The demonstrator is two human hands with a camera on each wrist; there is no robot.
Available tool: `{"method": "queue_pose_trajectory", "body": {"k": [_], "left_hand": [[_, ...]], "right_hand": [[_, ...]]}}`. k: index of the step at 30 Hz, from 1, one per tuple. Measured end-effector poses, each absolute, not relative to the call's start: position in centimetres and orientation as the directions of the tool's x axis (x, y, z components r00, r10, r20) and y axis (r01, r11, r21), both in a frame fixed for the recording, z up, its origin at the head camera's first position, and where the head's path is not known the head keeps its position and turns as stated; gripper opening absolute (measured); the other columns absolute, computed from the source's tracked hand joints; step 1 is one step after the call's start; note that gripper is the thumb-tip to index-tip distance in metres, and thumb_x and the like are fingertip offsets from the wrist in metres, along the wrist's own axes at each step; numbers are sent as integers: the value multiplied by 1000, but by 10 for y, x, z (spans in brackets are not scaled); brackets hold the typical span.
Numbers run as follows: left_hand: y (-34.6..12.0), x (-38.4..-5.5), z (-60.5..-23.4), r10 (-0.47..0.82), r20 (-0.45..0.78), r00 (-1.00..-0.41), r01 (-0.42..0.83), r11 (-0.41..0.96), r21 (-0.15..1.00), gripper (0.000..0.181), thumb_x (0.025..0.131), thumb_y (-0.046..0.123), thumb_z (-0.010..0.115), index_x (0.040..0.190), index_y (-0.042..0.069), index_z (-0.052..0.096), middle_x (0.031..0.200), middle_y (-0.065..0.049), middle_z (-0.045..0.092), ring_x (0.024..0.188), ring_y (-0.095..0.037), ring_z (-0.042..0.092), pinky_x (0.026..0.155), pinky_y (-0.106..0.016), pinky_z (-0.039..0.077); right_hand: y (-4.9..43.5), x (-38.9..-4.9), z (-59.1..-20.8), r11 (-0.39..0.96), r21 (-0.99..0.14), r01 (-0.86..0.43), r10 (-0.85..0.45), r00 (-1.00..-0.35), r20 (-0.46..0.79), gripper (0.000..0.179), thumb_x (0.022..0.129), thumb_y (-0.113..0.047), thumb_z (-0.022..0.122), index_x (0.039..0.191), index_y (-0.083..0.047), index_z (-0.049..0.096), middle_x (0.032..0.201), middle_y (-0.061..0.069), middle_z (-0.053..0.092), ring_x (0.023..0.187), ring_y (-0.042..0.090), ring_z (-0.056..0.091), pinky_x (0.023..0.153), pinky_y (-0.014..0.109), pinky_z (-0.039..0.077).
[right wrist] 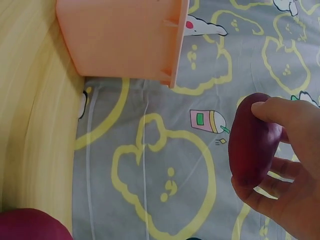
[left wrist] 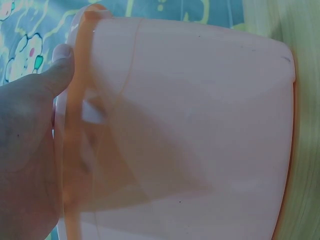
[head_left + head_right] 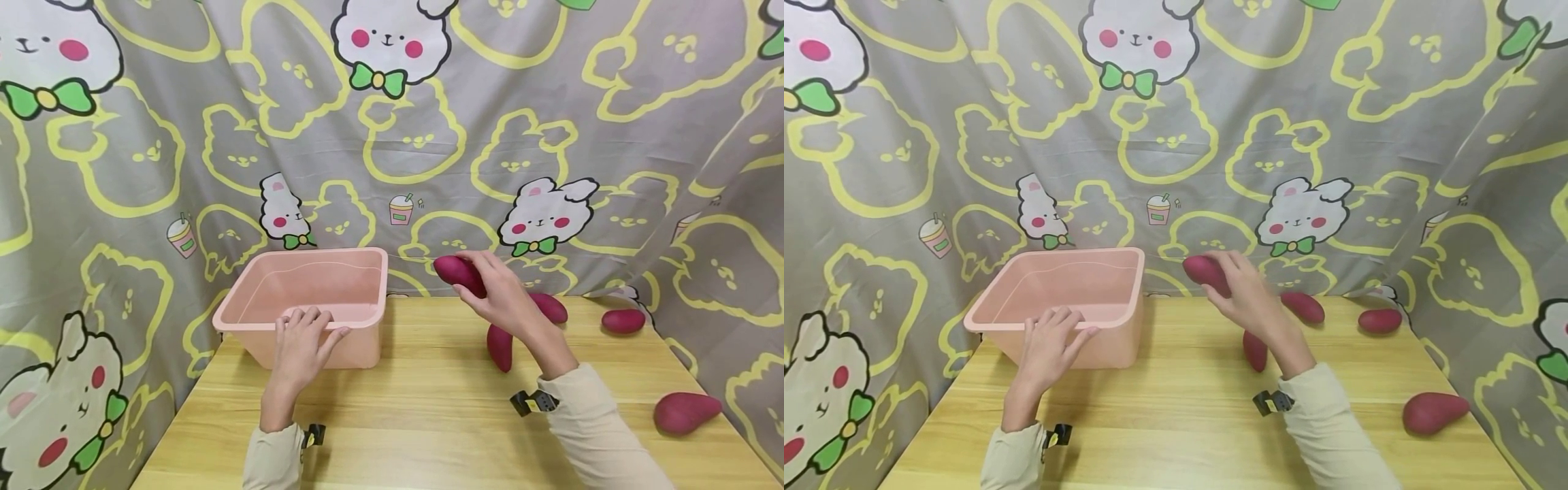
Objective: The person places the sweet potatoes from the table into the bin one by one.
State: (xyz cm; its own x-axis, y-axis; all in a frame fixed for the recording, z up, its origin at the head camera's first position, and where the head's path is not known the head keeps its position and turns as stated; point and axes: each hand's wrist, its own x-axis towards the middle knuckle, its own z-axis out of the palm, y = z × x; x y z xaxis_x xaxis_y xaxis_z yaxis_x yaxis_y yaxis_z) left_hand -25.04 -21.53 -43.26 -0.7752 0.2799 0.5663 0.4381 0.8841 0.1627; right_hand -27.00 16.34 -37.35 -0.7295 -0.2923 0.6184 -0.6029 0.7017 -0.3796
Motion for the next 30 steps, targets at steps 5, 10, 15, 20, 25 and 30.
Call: {"method": "queue_pose_trajectory", "body": {"k": [5, 10, 15, 20, 25, 30], "left_hand": [[-215, -250, -432, 279, 557, -782, 432, 887, 161, 34, 96, 48, 67, 93, 16, 60, 96, -3, 58, 97, -34, 53, 85, -54, 30], [-215, -250, -431, 279, 562, -779, 432, 888, 158, 34, 96, 48, 67, 92, 15, 59, 95, -3, 57, 96, -34, 53, 85, -54, 30], [-215, -250, -432, 281, 571, -772, 438, 885, 156, 33, 96, 48, 67, 92, 16, 60, 95, -3, 59, 96, -34, 53, 86, -54, 30], [-215, -251, -433, 283, 576, -767, 442, 884, 154, 33, 97, 48, 67, 92, 16, 60, 96, -3, 59, 96, -34, 53, 86, -54, 30], [-215, -251, -432, 280, 569, -773, 436, 886, 156, 33, 97, 49, 67, 93, 16, 61, 96, -3, 59, 96, -33, 53, 86, -54, 30], [-215, -250, -432, 281, 569, -773, 437, 886, 156, 33, 96, 49, 67, 93, 16, 61, 96, -3, 59, 96, -33, 53, 85, -53, 30]], "right_hand": [[156, -272, -374, 689, -388, -613, -294, -725, 623, 58, 91, -22, 80, 141, -11, 54, 131, 11, 58, 107, 27, 59, 82, 46, 57], [147, -274, -373, 663, -411, -626, -303, -726, 618, 56, 93, -24, 78, 142, -12, 54, 133, 11, 58, 107, 26, 59, 82, 45, 57], [139, -274, -373, 640, -422, -642, -313, -720, 619, 53, 94, -21, 77, 141, -12, 55, 132, 10, 58, 106, 27, 60, 82, 46, 57], [132, -276, -373, 613, -431, -663, -321, -707, 631, 52, 94, -20, 77, 140, -11, 56, 132, 11, 59, 108, 26, 60, 84, 45, 56], [127, -279, -372, 590, -440, -677, -324, -698, 639, 52, 94, -20, 77, 141, -9, 56, 133, 12, 59, 111, 28, 59, 86, 47, 55], [119, -280, -370, 584, -460, -669, -324, -711, 623, 53, 93, -15, 76, 142, -9, 56, 132, 12, 58, 107, 28, 60, 83, 45, 55]]}}
